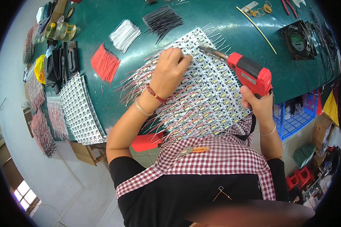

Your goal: The person solders electrical components onto a flexible circuit strip using a soldering iron.

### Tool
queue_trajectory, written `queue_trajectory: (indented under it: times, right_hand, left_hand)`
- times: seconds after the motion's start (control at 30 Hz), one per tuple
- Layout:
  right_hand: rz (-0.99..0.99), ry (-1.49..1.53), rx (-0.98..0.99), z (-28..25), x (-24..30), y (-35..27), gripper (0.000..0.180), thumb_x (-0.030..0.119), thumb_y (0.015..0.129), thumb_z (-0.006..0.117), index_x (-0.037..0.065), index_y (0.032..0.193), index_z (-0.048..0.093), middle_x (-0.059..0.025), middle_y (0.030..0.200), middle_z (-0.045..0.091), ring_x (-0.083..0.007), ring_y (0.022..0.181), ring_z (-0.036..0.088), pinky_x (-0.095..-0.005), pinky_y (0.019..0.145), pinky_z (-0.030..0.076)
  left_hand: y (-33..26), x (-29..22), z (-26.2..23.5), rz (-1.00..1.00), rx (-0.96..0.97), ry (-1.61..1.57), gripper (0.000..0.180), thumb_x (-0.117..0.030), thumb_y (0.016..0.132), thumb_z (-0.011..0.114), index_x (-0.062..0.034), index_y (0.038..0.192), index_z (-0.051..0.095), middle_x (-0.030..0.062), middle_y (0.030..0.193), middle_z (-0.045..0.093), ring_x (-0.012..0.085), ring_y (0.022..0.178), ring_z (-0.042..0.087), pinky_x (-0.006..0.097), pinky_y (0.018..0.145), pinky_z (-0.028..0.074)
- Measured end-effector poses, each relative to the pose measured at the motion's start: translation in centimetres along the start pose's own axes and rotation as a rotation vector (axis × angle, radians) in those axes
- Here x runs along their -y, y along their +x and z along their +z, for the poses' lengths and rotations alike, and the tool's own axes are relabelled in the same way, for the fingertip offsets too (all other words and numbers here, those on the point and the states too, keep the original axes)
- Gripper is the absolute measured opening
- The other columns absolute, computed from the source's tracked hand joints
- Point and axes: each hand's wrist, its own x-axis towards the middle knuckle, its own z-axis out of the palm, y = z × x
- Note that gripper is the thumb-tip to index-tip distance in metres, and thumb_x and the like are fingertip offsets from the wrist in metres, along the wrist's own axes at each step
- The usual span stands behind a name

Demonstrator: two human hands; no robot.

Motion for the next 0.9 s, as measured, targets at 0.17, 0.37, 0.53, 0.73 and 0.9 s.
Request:
queue_trajectory:
  times: [0.17, 0.37, 0.53, 0.73, 0.9]
  right_hand:
    - [0.013, -0.005, -0.028, 0.4, -0.6, -0.3, 0.017, 0.015, 0.082, 0.076, 0.002, 0.083, 0.066, 0.0014, 0.060, 0.058, -0.0044, 0.046, 0.050, -0.0209, 0.043, 0.040]
    - [-0.086, -0.120, 0.025, 0.4, -0.9, 0.0, 0.021, 0.020, 0.080, 0.077, 0.002, 0.084, 0.068, 0.0018, 0.061, 0.058, -0.0073, 0.051, 0.052, -0.0250, 0.050, 0.042]
    - [-0.130, -0.261, 0.007, 0.2, -1.7, 0.1, 0.023, 0.024, 0.079, 0.078, 0.003, 0.084, 0.068, 0.0000, 0.067, 0.061, -0.0086, 0.059, 0.055, -0.0269, 0.056, 0.043]
    - [-0.055, -0.072, -0.017, 0.4, -1.6, -0.2, 0.026, 0.021, 0.080, 0.079, 0.002, 0.092, 0.066, 0.0003, 0.070, 0.060, -0.0089, 0.056, 0.055, -0.0263, 0.054, 0.045]
    - [0.059, -0.025, -0.014, 0.1, -1.1, -0.4, 0.027, 0.019, 0.080, 0.079, 0.001, 0.094, 0.063, 0.0005, 0.070, 0.059, -0.0056, 0.052, 0.053, -0.0221, 0.046, 0.042]
  left_hand:
    - [-0.2, 0.1, 0.5, -0.047, 0.017, -0.036, 0.024, 0.005, 0.069, 0.061, -0.0040, 0.091, 0.066, 0.0083, 0.076, 0.046, 0.0244, 0.073, 0.050, 0.035, 0.067, 0.043]
    - [-0.2, 0.4, 0.9, -0.059, 0.018, -0.091, 0.019, 0.003, 0.070, 0.058, -0.0020, 0.087, 0.064, 0.0090, 0.079, 0.047, 0.0250, 0.077, 0.049, 0.035, 0.069, 0.041]
    - [0.0, 0.7, 0.9, -0.059, 0.020, -0.119, 0.019, 0.004, 0.069, 0.058, -0.0022, 0.085, 0.065, 0.0089, 0.079, 0.047, 0.0253, 0.077, 0.049, 0.035, 0.069, 0.040]
    - [0.1, 0.9, 0.8, -0.082, 0.018, -0.136, 0.016, 0.003, 0.070, 0.068, -0.0045, 0.085, 0.067, 0.0088, 0.076, 0.049, 0.0265, 0.074, 0.052, 0.037, 0.067, 0.043]
    - [0.1, 1.0, 0.8, -0.074, 0.014, -0.139, 0.017, 0.002, 0.070, 0.068, -0.0050, 0.086, 0.067, 0.0083, 0.077, 0.050, 0.0263, 0.075, 0.053, 0.036, 0.067, 0.043]
